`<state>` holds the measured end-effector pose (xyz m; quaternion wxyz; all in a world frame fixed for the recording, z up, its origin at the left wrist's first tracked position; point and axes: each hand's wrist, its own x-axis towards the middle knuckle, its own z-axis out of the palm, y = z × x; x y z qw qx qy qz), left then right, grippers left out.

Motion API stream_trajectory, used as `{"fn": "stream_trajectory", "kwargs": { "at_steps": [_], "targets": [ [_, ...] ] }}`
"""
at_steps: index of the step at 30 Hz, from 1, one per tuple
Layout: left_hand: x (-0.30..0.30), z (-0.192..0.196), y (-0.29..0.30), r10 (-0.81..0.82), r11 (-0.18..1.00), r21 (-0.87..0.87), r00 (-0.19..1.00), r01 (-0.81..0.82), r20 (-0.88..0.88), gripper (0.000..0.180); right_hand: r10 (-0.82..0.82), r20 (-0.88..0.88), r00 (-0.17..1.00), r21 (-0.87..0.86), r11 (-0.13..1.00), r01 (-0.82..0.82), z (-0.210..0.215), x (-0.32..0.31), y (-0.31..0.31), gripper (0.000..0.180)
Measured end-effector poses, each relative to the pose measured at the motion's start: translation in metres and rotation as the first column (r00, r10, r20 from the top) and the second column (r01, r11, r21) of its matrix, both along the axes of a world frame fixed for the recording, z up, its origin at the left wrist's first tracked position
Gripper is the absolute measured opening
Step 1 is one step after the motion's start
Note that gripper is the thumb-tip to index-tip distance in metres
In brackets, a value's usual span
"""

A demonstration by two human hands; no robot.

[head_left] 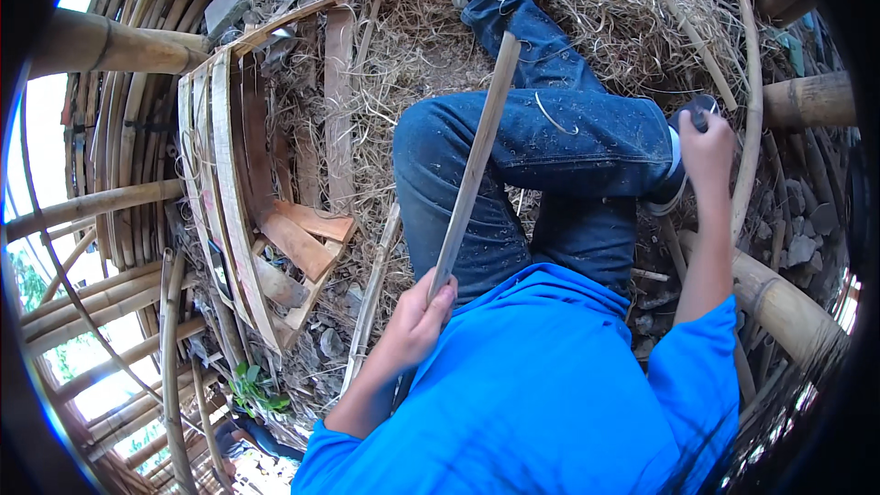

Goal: The person carves and shaves bamboo sticks using a knife, holding and scraping along different pieces one at a time while sitting down.

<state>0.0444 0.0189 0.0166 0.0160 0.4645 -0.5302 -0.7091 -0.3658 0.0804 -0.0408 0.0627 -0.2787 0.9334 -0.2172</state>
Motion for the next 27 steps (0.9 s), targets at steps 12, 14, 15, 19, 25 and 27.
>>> {"fn": "stream_trajectory", "kwargs": {
  "at_steps": [12, 14, 15, 19, 25, 27],
  "targets": [
    [-0.036, 0.011, -0.007, -0.034, 0.997, 0.06, 0.987, 0.044, -0.16, 0.027, 0.607, 0.127, 0.784, -0.31, 0.776, -0.55, 0.029, 0.166, -0.021, 0.013],
    [-0.041, 0.014, -0.005, -0.011, 0.999, 0.048, 0.996, 0.015, -0.092, 0.028, 0.635, 0.068, 0.77, -0.243, 0.759, -0.604, 0.024, 0.162, -0.023, 0.012],
    [-0.04, 0.014, -0.005, -0.013, 0.999, 0.048, 0.996, 0.018, -0.094, 0.028, 0.633, 0.066, 0.772, -0.242, 0.76, -0.603, 0.023, 0.158, -0.023, 0.012],
    [-0.038, 0.014, -0.004, -0.164, 0.964, -0.194, 0.982, 0.179, 0.092, 0.019, 0.666, 0.045, 0.745, -0.168, 0.74, -0.652, 0.019, 0.143, -0.026, 0.016],
    [-0.039, 0.018, -0.006, -0.158, 0.951, -0.243, 0.976, 0.191, 0.15, 0.017, 0.623, -0.111, 0.774, -0.174, 0.755, -0.632, 0.0, 0.125, -0.041, 0.01],
    [-0.036, 0.02, -0.004, -0.152, 0.946, -0.263, 0.975, 0.191, 0.162, 0.017, 0.629, -0.075, 0.774, -0.177, 0.755, -0.631, 0.002, 0.115, -0.049, 0.009]
  ]
}}
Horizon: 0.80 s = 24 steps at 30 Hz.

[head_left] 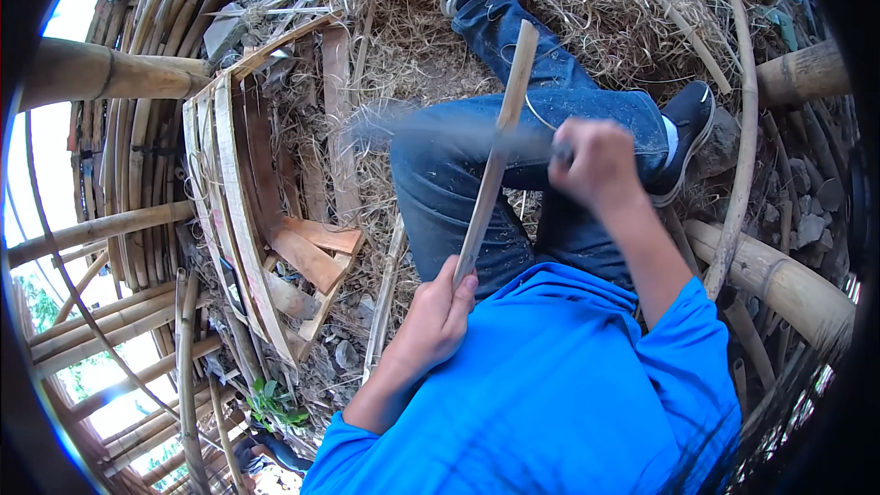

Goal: The person carves and shaves bamboo sticks using a knife, holding and scraping along different pieces one at a time while sitting down.

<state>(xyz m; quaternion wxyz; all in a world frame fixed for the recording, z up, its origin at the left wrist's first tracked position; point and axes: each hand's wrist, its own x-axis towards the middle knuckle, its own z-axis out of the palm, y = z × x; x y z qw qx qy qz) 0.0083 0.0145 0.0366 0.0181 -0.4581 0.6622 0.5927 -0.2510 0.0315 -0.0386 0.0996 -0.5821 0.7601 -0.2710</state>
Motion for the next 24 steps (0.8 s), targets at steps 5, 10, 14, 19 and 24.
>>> {"fn": "stream_trajectory", "kwargs": {
  "at_steps": [5, 10, 14, 19, 24],
  "targets": [
    [0.015, -0.019, 0.012, 0.02, 0.979, 0.205, 0.998, -0.008, -0.059, 0.021, -0.273, -0.221, 0.936, 0.156, 0.938, 0.31, -0.022, -0.053, -0.016, 0.013],
    [0.019, -0.017, 0.001, 0.031, 0.986, 0.164, 0.999, -0.027, -0.025, 0.02, -0.441, -0.145, 0.886, 0.216, 0.86, 0.463, -0.024, -0.072, -0.039, 0.02],
    [0.047, -0.031, 0.006, 0.2, 0.972, 0.125, 0.98, -0.201, 0.023, 0.02, -0.726, -0.111, 0.678, 0.275, 0.634, 0.723, -0.049, -0.207, 0.013, 0.033],
    [0.033, -0.027, -0.005, 0.269, 0.892, 0.392, 0.961, -0.222, -0.067, 0.024, -0.589, 0.069, 0.805, 0.019, 0.808, 0.589, -0.007, -0.136, 0.032, 0.029],
    [0.019, -0.041, -0.012, 0.162, 0.942, 0.309, 0.983, -0.13, -0.082, 0.027, -0.376, 0.271, 0.886, 0.158, 0.926, 0.344, 0.019, -0.035, 0.017, 0.027]
  ]
}}
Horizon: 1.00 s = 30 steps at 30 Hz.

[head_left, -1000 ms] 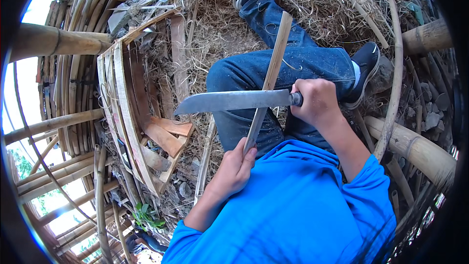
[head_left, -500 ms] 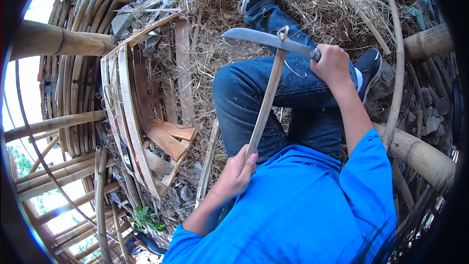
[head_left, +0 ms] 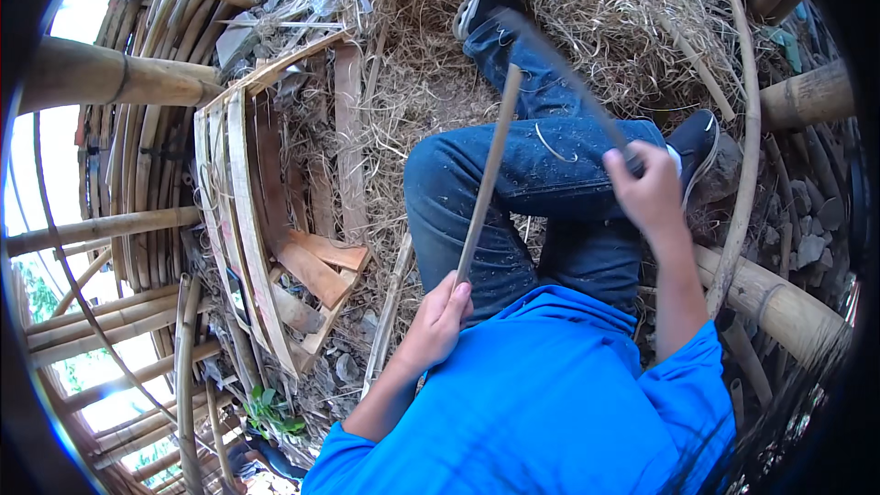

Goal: The person carves and shaves bamboo sticks using a knife, holding and scraping along different pieces one at a time while sitting down.

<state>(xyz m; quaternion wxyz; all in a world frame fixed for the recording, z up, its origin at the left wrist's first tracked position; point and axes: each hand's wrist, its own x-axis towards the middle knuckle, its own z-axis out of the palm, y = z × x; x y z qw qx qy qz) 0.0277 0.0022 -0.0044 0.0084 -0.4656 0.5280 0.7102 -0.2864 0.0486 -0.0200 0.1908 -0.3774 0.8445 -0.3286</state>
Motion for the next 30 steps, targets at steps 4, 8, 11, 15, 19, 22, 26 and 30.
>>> {"fn": "stream_trajectory", "kwargs": {
  "at_steps": [4, 8, 11, 15, 19, 22, 26, 30],
  "targets": [
    [-0.018, 0.018, -0.001, -0.066, 0.875, -0.46, 0.978, 0.152, 0.199, 0.018, 0.219, 0.063, 0.974, -0.056, 0.975, -0.216, 0.004, 0.053, -0.002, 0.023],
    [-0.027, 0.03, 0.003, -0.086, 0.851, -0.493, 0.975, 0.18, 0.207, 0.012, 0.335, 0.017, 0.942, -0.06, 0.941, -0.333, -0.003, 0.078, -0.001, 0.018],
    [-0.032, 0.036, 0.008, -0.1, 0.796, -0.562, 0.965, 0.223, 0.242, 0.01, 0.362, -0.094, 0.928, -0.018, 0.931, -0.365, -0.01, 0.079, 0.0, 0.017],
    [-0.029, 0.03, 0.015, -0.096, 0.711, -0.65, 0.953, 0.268, 0.289, 0.011, 0.374, -0.192, 0.907, 0.096, 0.927, -0.362, -0.013, 0.071, 0.003, 0.018],
    [-0.024, 0.026, 0.017, -0.128, 0.72, -0.614, 0.932, 0.323, 0.34, 0.013, 0.37, -0.259, 0.892, 0.129, 0.929, -0.348, -0.028, 0.053, 0.002, 0.019],
    [-0.023, 0.025, 0.016, -0.136, 0.731, -0.6, 0.931, 0.325, 0.339, 0.014, 0.339, -0.279, 0.899, 0.177, 0.938, -0.298, -0.031, 0.047, -0.003, 0.02],
    [-0.016, 0.027, 0.022, -0.153, 0.738, -0.568, 0.91, 0.365, 0.386, 0.013, 0.159, -0.329, 0.931, 0.27, 0.96, -0.069, -0.044, 0.004, -0.017, 0.022],
    [-0.01, 0.034, 0.035, -0.174, 0.787, -0.554, 0.959, 0.273, 0.226, 0.012, -0.054, -0.305, 0.951, 0.353, 0.921, 0.166, -0.039, -0.05, -0.011, 0.028]
  ]
}}
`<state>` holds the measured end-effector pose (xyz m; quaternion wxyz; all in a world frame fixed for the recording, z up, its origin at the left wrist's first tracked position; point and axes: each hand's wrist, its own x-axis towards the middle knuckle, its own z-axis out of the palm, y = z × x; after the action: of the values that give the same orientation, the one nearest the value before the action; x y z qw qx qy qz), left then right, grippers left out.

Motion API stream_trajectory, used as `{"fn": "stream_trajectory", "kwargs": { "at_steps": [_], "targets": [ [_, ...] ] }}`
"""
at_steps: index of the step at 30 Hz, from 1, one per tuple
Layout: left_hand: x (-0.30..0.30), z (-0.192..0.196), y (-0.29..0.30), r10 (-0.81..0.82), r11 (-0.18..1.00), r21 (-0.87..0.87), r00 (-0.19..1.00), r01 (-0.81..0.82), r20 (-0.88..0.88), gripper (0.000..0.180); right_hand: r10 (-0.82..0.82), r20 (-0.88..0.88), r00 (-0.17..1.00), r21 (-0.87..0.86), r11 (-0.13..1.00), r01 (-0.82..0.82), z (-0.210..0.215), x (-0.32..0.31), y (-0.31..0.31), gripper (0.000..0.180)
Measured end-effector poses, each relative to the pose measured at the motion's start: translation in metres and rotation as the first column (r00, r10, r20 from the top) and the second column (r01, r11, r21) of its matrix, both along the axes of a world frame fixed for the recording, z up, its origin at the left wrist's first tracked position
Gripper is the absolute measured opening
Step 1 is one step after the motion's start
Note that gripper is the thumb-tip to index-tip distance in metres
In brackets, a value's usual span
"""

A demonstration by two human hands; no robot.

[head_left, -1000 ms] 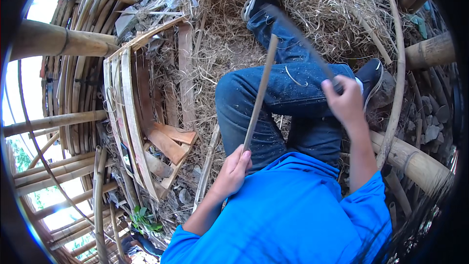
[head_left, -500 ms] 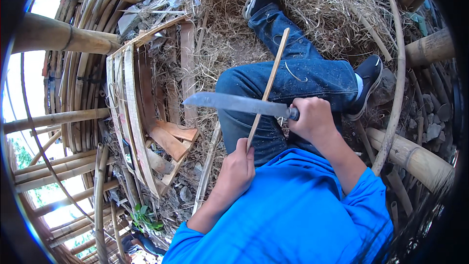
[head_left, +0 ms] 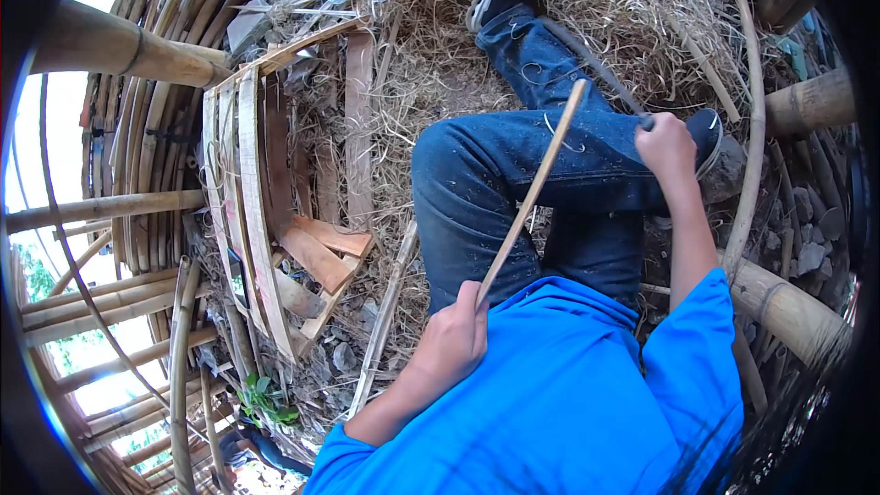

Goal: The person carves and shaves bamboo sticks using a knife, holding and scraping along different pieces one at a time while sitting down.

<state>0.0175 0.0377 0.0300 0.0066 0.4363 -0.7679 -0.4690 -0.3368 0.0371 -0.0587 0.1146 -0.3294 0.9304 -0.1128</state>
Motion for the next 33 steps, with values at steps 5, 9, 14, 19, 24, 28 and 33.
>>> {"fn": "stream_trajectory", "kwargs": {
  "at_steps": [5, 9, 14, 19, 24, 28, 33],
  "targets": [
    [-0.005, -0.005, -0.015, 0.053, 0.999, 0.007, 0.998, -0.053, 0.042, 0.011, -0.056, 0.205, 0.977, -0.309, 0.944, 0.119, 0.012, 0.01, 0.025, 0.026],
    [-0.018, 0.005, -0.027, 0.048, 0.992, 0.114, 0.997, -0.054, 0.053, 0.01, 0.16, 0.228, 0.96, -0.519, 0.854, -0.019, 0.024, 0.064, 0.034, 0.024],
    [-0.022, -0.001, -0.024, 0.04, 0.995, 0.087, 0.998, -0.044, 0.054, 0.011, 0.481, 0.249, 0.841, -0.284, 0.866, -0.411, 0.052, 0.127, 0.031, 0.016],
    [-0.016, -0.006, -0.017, -0.009, 0.993, -0.115, 0.993, 0.022, 0.114, 0.015, 0.511, 0.161, 0.844, -0.189, 0.856, -0.482, 0.037, 0.122, 0.026, 0.016],
    [-0.011, -0.007, -0.013, 0.022, 0.991, -0.134, 0.994, -0.008, 0.105, 0.013, 0.469, 0.126, 0.874, -0.072, 0.883, -0.463, 0.031, 0.115, 0.018, 0.018],
    [0.0, 0.002, 0.003, -0.032, 0.995, -0.092, 0.993, 0.043, 0.116, 0.01, 0.082, 0.101, 0.991, 0.032, 0.996, -0.086, 0.006, 0.027, 0.017, 0.023],
    [-0.004, 0.003, -0.007, 0.047, 0.997, 0.066, 0.998, -0.05, 0.048, 0.01, -0.007, 0.057, 0.998, -0.085, 0.996, 0.012, 0.004, 0.012, 0.044, 0.025]
  ]
}}
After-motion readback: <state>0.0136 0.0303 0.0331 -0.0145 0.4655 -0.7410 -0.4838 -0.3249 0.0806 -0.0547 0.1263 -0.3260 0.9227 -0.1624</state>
